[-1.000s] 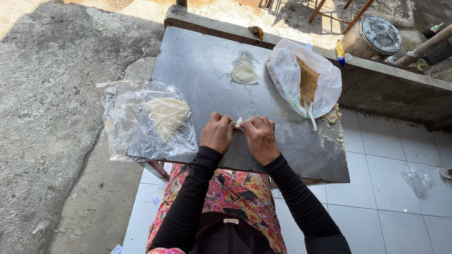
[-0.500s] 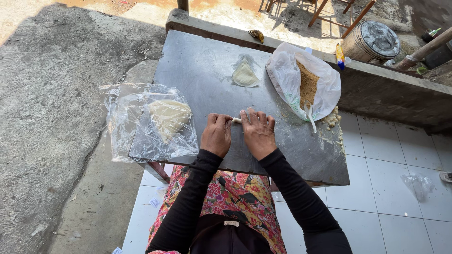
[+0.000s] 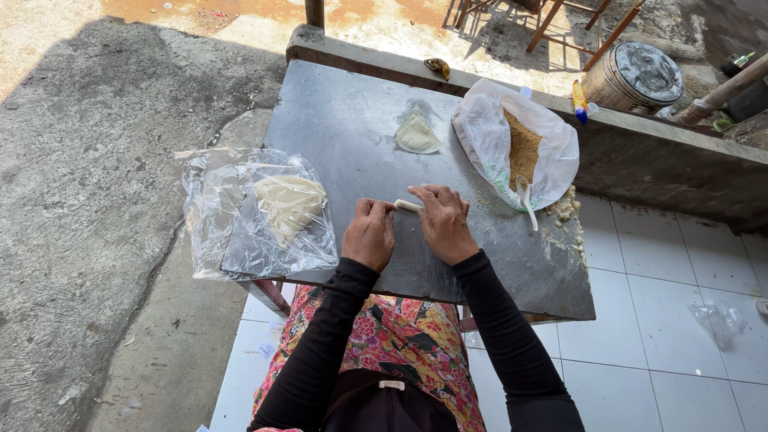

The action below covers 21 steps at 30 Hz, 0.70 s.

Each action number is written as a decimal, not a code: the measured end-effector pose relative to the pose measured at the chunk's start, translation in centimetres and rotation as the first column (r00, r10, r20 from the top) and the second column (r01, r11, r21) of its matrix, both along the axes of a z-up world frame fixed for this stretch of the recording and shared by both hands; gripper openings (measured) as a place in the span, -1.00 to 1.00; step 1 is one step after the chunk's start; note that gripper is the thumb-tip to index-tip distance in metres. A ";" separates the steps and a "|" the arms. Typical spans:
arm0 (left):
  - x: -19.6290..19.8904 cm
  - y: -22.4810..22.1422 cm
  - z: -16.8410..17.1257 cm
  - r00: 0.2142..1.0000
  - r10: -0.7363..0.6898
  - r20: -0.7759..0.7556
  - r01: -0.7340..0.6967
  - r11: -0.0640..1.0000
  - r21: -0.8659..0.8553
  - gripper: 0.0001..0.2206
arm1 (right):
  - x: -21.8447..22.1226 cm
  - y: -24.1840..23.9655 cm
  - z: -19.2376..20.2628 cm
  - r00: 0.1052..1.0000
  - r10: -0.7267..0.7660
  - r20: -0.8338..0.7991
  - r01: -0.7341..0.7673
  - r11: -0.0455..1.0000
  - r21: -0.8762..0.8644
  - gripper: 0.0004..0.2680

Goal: The person places filling onto a sheet of dough using a spoon, then rolls the dough into a cylindrical shape and folds the ends.

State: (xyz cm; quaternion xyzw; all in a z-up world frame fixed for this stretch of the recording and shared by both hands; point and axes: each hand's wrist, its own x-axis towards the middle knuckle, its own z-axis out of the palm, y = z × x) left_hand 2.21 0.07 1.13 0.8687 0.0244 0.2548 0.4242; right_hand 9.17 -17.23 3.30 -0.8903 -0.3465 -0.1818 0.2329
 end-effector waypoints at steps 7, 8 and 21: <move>0.0 -0.1 -0.1 1.000 0.003 -0.001 -0.003 1.000 0.024 -0.85 | 0.0 0.5 0.1 1.000 -0.006 -0.003 0.006 1.000 0.003 -0.76; 0.1 -0.1 -0.1 1.000 0.004 0.006 -0.004 1.000 0.027 -0.85 | 0.2 0.7 -0.2 1.000 -0.018 -0.005 0.018 1.000 0.016 -0.78; 0.2 0.0 -0.5 1.000 -0.009 0.005 0.009 1.000 0.014 -0.85 | 0.3 0.6 -0.6 0.995 -0.044 0.088 0.025 0.979 0.201 -0.87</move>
